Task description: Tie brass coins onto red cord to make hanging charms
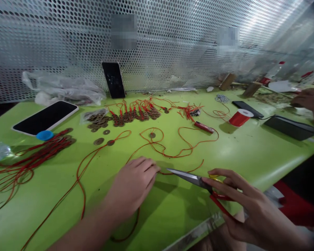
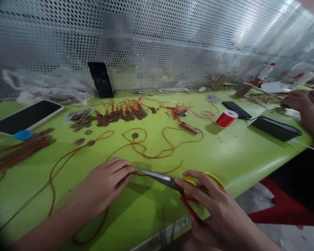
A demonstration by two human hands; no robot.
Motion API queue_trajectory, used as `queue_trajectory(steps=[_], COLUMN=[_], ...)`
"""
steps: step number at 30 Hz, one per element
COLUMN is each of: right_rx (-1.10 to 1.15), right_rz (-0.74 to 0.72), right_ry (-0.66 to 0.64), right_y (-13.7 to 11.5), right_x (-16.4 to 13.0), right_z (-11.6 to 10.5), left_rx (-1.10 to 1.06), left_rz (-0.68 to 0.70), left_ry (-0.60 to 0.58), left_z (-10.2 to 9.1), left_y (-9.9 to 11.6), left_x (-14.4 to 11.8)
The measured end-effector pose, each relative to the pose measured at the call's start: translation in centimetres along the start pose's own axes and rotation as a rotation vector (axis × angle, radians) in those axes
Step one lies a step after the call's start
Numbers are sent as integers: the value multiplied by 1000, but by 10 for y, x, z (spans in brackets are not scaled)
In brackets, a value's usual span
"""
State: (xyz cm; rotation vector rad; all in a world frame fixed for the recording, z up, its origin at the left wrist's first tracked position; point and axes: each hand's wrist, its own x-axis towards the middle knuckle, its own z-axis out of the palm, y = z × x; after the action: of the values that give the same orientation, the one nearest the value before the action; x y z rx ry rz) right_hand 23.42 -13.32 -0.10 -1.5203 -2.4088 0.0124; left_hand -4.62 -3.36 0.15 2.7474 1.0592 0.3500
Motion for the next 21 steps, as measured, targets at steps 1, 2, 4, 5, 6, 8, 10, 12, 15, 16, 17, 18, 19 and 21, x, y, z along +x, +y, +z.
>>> queue_trajectory(steps=[1, 2, 4, 5, 6, 8, 10, 12, 15, 16, 17, 18, 19, 21], right_rx=[2, 2, 3, 7, 13, 21, 7, -41, -137, -160, -177, -191, -203, -215], right_rz=[3, 6, 2, -4, -13, -36, -59, -80, -125, -142, -156, -164, -169, -168], right_ry=[-6, -20, -57, -78, -94, -123, -137, -132, -94, -80, -68, -55, -46, -34], right_y=[0, 1, 2, 2, 3, 3, 3, 3, 1, 0, -1, -2, -3, -5], right_x=[0, 1, 3, 5, 6, 8, 9, 9, 9, 9, 9, 9, 8, 6], right_z=[0, 0, 1, 1, 1, 1, 1, 0, -3, -4, -4, -4, -3, 0], left_rx=[4, 8, 13, 13, 13, 14, 22, 27, 27, 27, 29, 34, 39, 50], left_rz=[4, 9, 10, 8, 6, 10, 16, 21, 15, 10, 9, 12, 16, 25], left_ry=[1, 4, 16, 21, 24, 34, 37, 31, 21, 22, 26, 37, 46, 72], left_z=[0, 0, -1, -1, -1, -1, -1, -2, -2, -1, -1, -1, 0, 1], left_y=[0, 0, 0, 1, 1, 1, 1, 1, 1, 2, 2, 2, 2, 2], left_x=[0, 0, 1, 1, 1, 1, 1, 0, 1, 1, 1, 2, 2, 2])
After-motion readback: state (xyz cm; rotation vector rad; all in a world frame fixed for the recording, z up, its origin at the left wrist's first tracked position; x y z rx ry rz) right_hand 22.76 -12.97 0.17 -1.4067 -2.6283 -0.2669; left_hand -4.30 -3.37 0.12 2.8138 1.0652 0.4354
